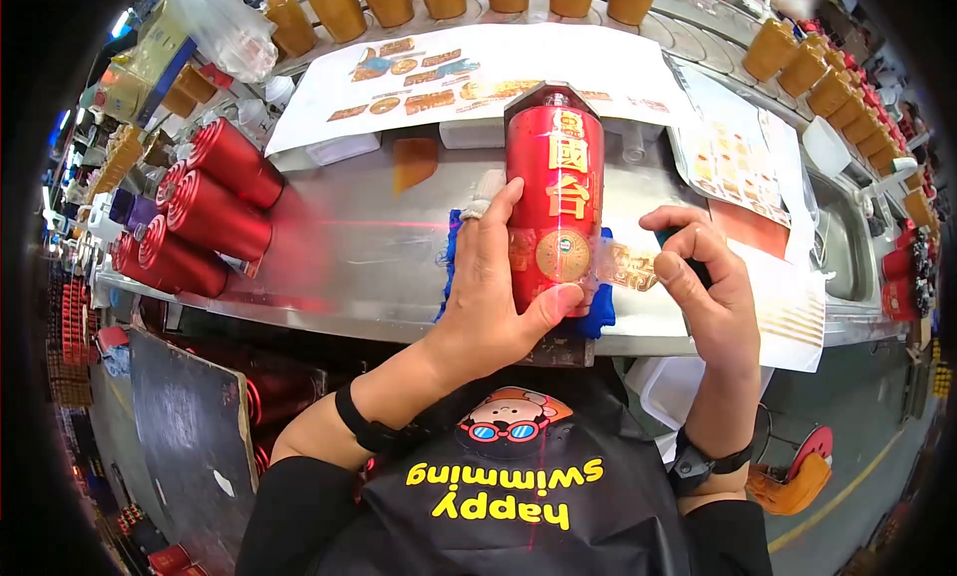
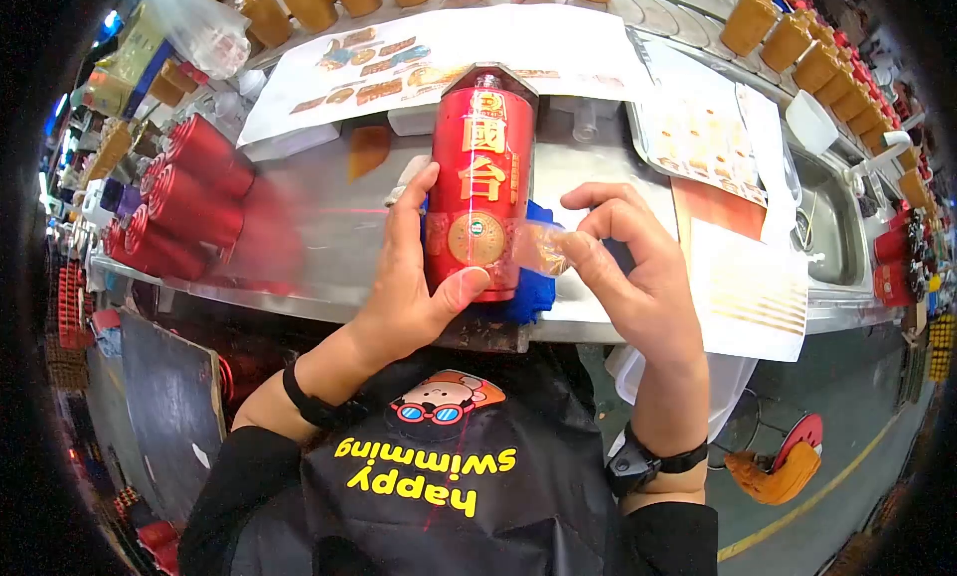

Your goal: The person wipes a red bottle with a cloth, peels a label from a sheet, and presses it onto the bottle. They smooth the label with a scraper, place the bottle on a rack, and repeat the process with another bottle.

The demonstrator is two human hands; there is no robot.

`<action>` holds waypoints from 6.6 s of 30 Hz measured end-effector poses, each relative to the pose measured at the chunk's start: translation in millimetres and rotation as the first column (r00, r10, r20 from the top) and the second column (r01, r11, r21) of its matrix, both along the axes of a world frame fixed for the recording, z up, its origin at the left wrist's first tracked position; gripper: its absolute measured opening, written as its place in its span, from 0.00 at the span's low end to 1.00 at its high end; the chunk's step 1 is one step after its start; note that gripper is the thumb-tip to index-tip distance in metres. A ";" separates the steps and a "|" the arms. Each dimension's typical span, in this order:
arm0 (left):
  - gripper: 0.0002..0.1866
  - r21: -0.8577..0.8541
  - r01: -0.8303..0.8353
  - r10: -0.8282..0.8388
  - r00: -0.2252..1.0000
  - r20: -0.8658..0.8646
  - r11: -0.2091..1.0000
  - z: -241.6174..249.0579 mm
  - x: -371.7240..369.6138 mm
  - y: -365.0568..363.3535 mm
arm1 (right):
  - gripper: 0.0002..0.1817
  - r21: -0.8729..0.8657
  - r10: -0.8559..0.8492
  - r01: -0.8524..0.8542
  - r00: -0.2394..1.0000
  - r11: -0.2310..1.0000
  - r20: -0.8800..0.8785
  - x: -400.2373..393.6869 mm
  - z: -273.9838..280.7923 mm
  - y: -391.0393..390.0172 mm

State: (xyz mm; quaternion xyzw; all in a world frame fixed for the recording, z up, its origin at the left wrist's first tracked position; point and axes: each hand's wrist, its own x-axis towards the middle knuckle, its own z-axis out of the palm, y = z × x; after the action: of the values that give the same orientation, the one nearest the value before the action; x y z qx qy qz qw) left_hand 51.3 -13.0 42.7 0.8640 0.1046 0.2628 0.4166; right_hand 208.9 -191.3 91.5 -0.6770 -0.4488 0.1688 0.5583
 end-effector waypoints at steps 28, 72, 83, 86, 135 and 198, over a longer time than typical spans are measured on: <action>0.46 -0.390 0.053 -0.036 0.998 0.052 0.919 -3.1 17.8 13.9 | 0.08 -0.023 -0.058 0.059 0.998 0.998 0.031 8.7 -21.2 -1.7; 0.46 -0.141 0.198 -0.198 0.980 0.013 0.970 -5.1 -18.3 21.6 | 0.33 0.017 0.052 -0.081 0.773 0.997 0.633 -27.2 -46.4 -5.0; 0.41 -0.333 0.211 -0.178 0.976 0.127 0.919 -14.5 -8.7 16.5 | 0.32 -0.007 0.071 -0.086 0.782 0.996 0.620 -28.6 -42.0 -2.4; 0.41 -0.427 0.257 -0.214 0.966 0.146 0.867 -17.5 -10.8 21.3 | 0.32 -0.009 0.077 -0.091 0.783 0.996 0.618 -27.5 -44.0 -2.7; 0.10 0.510 -0.032 -0.096 0.970 0.223 0.859 10.6 0.2 -5.0 | 0.24 0.159 0.068 -0.069 0.998 0.985 0.013 -25.2 -30.4 -4.5; 0.22 0.548 -0.028 -0.126 0.962 0.242 0.836 -23.3 -39.2 16.8 | 0.29 -0.002 0.062 -0.086 0.702 0.996 0.710 -30.6 -30.9 11.8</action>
State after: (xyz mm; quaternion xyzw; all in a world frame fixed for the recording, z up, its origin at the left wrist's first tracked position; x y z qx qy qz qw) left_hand 12.0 3.8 19.3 0.9055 -0.0542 0.3850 0.1699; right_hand 178.3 -179.5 60.5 -0.6626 -0.6581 -0.0892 0.3463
